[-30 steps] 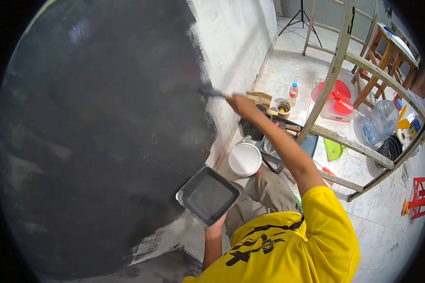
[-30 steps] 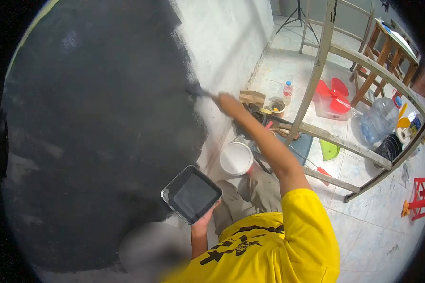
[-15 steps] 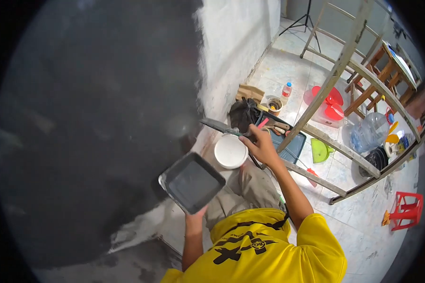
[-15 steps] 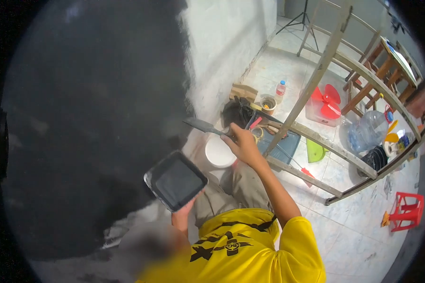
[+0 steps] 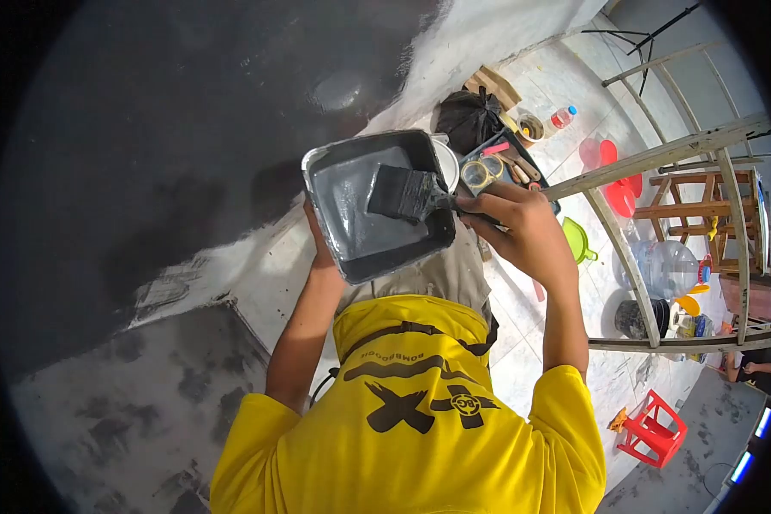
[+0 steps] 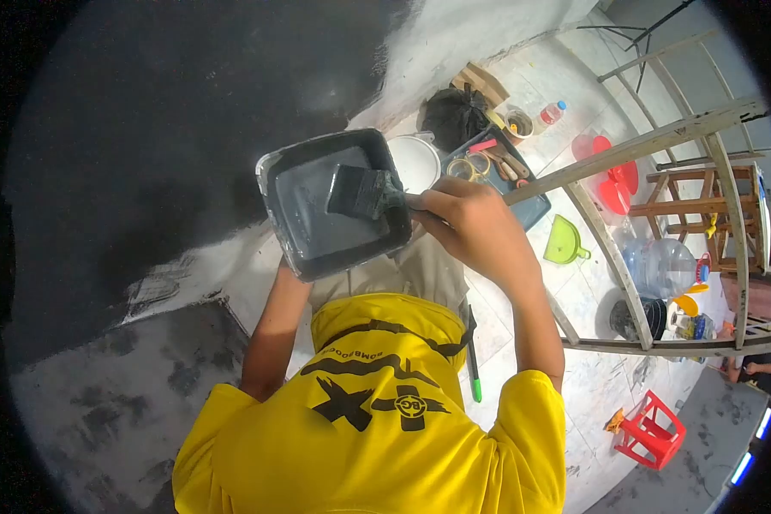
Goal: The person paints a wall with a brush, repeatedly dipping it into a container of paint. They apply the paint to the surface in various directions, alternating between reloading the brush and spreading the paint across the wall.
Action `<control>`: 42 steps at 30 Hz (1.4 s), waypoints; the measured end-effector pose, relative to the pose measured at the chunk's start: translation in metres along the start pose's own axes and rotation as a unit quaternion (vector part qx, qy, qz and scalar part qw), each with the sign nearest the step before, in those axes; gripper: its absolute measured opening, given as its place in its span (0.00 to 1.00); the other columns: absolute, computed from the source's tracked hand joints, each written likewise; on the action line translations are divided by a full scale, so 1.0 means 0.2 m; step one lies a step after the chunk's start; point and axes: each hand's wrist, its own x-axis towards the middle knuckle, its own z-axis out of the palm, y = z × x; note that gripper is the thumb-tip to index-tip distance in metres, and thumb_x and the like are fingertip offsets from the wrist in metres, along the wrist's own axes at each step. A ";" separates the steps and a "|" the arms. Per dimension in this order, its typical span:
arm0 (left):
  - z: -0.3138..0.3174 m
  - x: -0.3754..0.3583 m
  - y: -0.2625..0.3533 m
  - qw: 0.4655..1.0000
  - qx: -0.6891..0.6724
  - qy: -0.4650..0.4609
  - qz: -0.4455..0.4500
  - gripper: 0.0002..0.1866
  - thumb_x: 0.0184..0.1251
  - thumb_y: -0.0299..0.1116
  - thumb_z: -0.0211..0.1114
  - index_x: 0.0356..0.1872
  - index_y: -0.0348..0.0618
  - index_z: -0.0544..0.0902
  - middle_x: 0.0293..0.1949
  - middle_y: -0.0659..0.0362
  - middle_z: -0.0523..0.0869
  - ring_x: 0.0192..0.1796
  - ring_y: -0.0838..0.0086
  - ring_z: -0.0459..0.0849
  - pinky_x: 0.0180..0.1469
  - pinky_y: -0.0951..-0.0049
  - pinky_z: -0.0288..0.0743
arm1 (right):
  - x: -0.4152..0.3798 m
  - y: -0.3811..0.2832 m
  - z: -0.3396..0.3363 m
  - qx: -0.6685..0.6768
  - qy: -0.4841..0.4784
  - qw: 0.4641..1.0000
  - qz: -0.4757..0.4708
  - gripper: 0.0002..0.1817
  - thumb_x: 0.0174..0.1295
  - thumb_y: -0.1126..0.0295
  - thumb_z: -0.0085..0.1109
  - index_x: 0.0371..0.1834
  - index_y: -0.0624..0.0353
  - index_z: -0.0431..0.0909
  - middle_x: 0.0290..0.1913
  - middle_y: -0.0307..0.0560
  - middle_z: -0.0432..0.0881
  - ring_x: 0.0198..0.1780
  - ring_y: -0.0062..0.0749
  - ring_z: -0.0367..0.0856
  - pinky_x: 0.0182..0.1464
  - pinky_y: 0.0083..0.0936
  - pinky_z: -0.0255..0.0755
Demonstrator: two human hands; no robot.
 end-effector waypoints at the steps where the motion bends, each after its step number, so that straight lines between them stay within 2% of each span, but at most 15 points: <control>1: 0.00 0.00 0.00 1.000 0.003 -0.006 -0.001 0.37 0.74 0.64 0.40 0.72 0.50 0.68 0.69 0.55 0.73 0.68 0.58 0.73 0.70 0.55 0.69 | 0.00 0.00 0.00 0.001 0.003 1.000 0.002 0.10 0.54 0.74 0.71 0.40 0.60 0.86 0.30 0.48 0.81 0.33 0.45 0.82 0.35 0.35 0.72; 6: 0.01 0.00 -0.01 0.999 0.021 -0.031 -0.015 0.37 0.72 0.65 0.40 0.71 0.50 0.69 0.68 0.55 0.73 0.67 0.59 0.74 0.69 0.55 0.70 | -0.02 0.01 -0.01 0.001 0.005 1.000 0.007 0.09 0.55 0.74 0.71 0.40 0.59 0.86 0.29 0.48 0.80 0.31 0.46 0.81 0.36 0.33 0.70; 10: 0.01 0.01 -0.01 0.997 0.033 -0.060 -0.027 0.38 0.71 0.66 0.40 0.71 0.50 0.70 0.68 0.55 0.74 0.67 0.59 0.74 0.68 0.54 0.70 | -0.05 0.03 -0.01 0.069 0.047 0.995 0.062 0.08 0.55 0.75 0.71 0.39 0.62 0.85 0.29 0.47 0.84 0.31 0.36 0.82 0.37 0.28 0.71; 11: -0.33 0.10 -0.12 0.995 -0.030 -0.060 -0.079 0.38 0.70 0.67 0.40 0.69 0.51 0.72 0.67 0.56 0.75 0.65 0.60 0.75 0.66 0.54 0.72 | -0.08 0.07 0.01 0.116 0.069 0.987 0.090 0.08 0.56 0.76 0.71 0.38 0.64 0.85 0.29 0.47 0.85 0.30 0.33 0.82 0.37 0.26 0.71; 13: -0.11 0.11 -0.09 0.996 -0.053 -0.025 -0.069 0.38 0.70 0.67 0.41 0.69 0.53 0.72 0.67 0.56 0.75 0.66 0.59 0.75 0.68 0.53 0.70 | -0.10 0.13 0.00 0.174 0.076 0.971 0.146 0.07 0.57 0.77 0.69 0.36 0.68 0.84 0.30 0.45 0.87 0.31 0.23 0.80 0.39 0.21 0.70; 17: 0.27 0.10 -0.08 0.991 -0.103 -0.034 -0.073 0.39 0.67 0.69 0.41 0.69 0.55 0.72 0.68 0.58 0.74 0.68 0.58 0.73 0.71 0.48 0.64 | -0.12 0.23 0.02 0.181 0.121 0.964 0.150 0.08 0.60 0.74 0.68 0.34 0.68 0.80 0.27 0.47 0.84 0.24 0.24 0.77 0.29 0.23 0.69; 18: 0.32 0.16 -0.10 0.990 -0.099 -0.074 -0.066 0.51 0.56 0.80 0.47 0.75 0.56 0.65 0.75 0.54 0.65 0.75 0.45 0.61 0.69 0.26 0.55 | -0.09 0.25 -0.01 0.206 0.143 0.958 0.138 0.08 0.60 0.74 0.68 0.34 0.68 0.81 0.27 0.45 0.84 0.27 0.21 0.77 0.32 0.22 0.69; 24: 0.65 0.52 -0.19 0.977 -0.109 -0.165 -0.081 0.50 0.58 0.77 0.50 0.75 0.54 0.65 0.75 0.52 0.65 0.76 0.46 0.60 0.71 0.28 0.53 | 0.24 0.45 -0.27 0.259 0.291 0.903 0.180 0.09 0.59 0.71 0.71 0.35 0.66 0.84 0.25 0.40 0.80 0.30 0.19 0.75 0.34 0.21 0.67; 26: 0.69 0.66 -0.22 0.969 -0.133 -0.181 -0.099 0.42 0.66 0.68 0.52 0.74 0.51 0.65 0.75 0.51 0.65 0.75 0.46 0.61 0.72 0.31 0.54 | 0.43 0.56 -0.44 0.208 0.332 0.900 0.189 0.11 0.61 0.67 0.70 0.33 0.66 0.84 0.23 0.38 0.80 0.28 0.17 0.73 0.31 0.21 0.66; 29: 0.61 0.77 -0.27 0.976 -0.129 -0.140 -0.110 0.36 0.70 0.61 0.52 0.72 0.49 0.67 0.73 0.52 0.68 0.74 0.51 0.64 0.73 0.38 0.57 | 0.76 0.75 -0.64 0.186 0.399 0.894 0.090 0.12 0.62 0.67 0.69 0.36 0.68 0.85 0.25 0.39 0.82 0.29 0.16 0.73 0.33 0.21 0.67; 32: 0.48 0.83 -0.31 0.980 -0.131 -0.097 -0.118 0.31 0.74 0.55 0.52 0.70 0.46 0.70 0.72 0.53 0.70 0.73 0.55 0.67 0.74 0.45 0.59 | 1.06 0.88 -0.78 0.124 0.445 0.887 0.009 0.10 0.61 0.70 0.68 0.37 0.69 0.85 0.23 0.41 0.78 0.27 0.17 0.69 0.32 0.22 0.65; 35: 0.34 0.76 -0.32 0.979 0.132 -0.154 -0.012 0.30 0.74 0.53 0.53 0.70 0.47 0.70 0.71 0.55 0.72 0.72 0.59 0.69 0.75 0.51 0.60 | 1.16 1.00 -0.77 0.050 0.407 0.911 0.041 0.08 0.60 0.71 0.69 0.36 0.65 0.85 0.21 0.47 0.77 0.25 0.22 0.68 0.30 0.25 0.65; 38: 0.40 0.70 -0.24 0.981 -0.104 -0.130 -0.096 0.29 0.75 0.52 0.52 0.70 0.47 0.70 0.71 0.55 0.72 0.72 0.59 0.69 0.75 0.51 0.59 | 1.11 1.07 -0.77 -0.006 0.329 0.941 0.077 0.07 0.59 0.71 0.69 0.35 0.64 0.85 0.20 0.51 0.77 0.23 0.28 0.69 0.29 0.29 0.66; 41: 0.28 0.67 -0.23 0.990 -0.056 -0.091 -0.093 0.30 0.75 0.52 0.53 0.71 0.47 0.69 0.71 0.56 0.72 0.73 0.57 0.68 0.75 0.49 0.59 | 1.07 1.16 -0.78 -0.083 0.271 0.952 0.118 0.09 0.57 0.68 0.71 0.32 0.63 0.84 0.22 0.55 0.78 0.22 0.39 0.71 0.30 0.32 0.69; 42: 0.14 0.63 -0.24 0.993 -0.029 -0.073 -0.092 0.30 0.75 0.51 0.53 0.71 0.47 0.69 0.71 0.56 0.72 0.73 0.57 0.67 0.75 0.49 0.60 | 1.08 1.18 -0.78 -0.121 0.281 0.951 0.044 0.10 0.57 0.67 0.71 0.32 0.63 0.84 0.22 0.56 0.79 0.23 0.42 0.74 0.30 0.33 0.70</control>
